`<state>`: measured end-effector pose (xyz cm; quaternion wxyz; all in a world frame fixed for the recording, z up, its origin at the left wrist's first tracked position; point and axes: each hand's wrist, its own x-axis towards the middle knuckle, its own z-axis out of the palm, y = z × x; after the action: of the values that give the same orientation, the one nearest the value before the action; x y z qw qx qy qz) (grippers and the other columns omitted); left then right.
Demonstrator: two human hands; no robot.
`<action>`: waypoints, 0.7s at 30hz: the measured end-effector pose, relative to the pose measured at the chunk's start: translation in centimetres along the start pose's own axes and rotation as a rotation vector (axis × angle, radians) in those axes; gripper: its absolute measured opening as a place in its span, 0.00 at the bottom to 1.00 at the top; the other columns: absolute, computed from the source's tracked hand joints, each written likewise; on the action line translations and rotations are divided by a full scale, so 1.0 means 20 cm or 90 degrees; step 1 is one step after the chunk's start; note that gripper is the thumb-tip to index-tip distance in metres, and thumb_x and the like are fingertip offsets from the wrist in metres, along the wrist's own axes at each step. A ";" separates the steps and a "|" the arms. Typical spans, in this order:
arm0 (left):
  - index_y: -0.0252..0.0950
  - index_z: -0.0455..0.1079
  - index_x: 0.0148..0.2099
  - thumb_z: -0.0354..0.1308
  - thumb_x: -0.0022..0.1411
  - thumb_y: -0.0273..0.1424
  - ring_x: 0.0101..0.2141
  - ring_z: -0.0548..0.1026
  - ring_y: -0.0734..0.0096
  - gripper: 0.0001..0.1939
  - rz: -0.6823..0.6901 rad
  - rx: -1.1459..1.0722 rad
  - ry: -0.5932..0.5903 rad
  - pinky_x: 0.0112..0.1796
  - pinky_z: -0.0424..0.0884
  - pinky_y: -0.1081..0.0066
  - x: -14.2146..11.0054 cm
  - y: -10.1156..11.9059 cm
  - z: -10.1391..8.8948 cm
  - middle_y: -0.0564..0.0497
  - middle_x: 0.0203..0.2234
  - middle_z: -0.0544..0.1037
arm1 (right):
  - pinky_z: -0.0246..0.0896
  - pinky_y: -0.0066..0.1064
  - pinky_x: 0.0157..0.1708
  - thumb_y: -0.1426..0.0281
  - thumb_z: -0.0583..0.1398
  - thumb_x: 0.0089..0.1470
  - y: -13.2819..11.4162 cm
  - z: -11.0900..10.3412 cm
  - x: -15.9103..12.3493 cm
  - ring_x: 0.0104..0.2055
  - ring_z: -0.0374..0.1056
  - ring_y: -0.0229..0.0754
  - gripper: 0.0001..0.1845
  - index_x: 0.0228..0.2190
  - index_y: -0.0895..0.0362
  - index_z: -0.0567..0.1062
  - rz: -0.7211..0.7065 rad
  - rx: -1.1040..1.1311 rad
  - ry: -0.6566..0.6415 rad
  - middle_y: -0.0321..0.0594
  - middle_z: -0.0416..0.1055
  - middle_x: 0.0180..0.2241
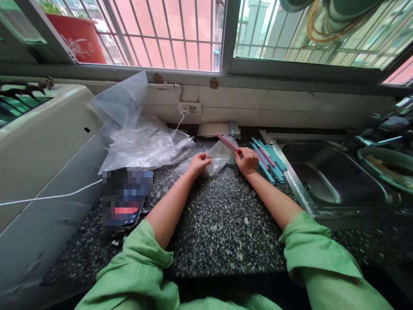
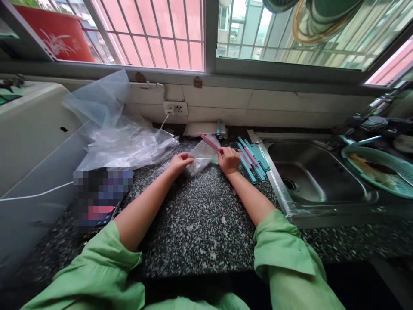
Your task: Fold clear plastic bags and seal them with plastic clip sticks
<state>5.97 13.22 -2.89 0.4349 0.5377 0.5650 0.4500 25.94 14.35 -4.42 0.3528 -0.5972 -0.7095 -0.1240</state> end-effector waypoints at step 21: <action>0.35 0.59 0.52 0.56 0.50 0.26 0.26 0.73 0.70 0.25 0.173 0.035 0.332 0.37 0.69 0.69 0.47 -0.09 0.11 0.54 0.23 0.74 | 0.47 0.32 0.33 0.63 0.52 0.55 0.03 0.29 0.37 0.37 0.64 0.46 0.13 0.33 0.59 0.72 0.219 -0.038 0.023 0.47 0.72 0.33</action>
<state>7.31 22.65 -5.19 0.1961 0.4865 0.5923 0.6116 24.06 23.65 -3.97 0.3632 -0.7178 -0.5866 -0.0937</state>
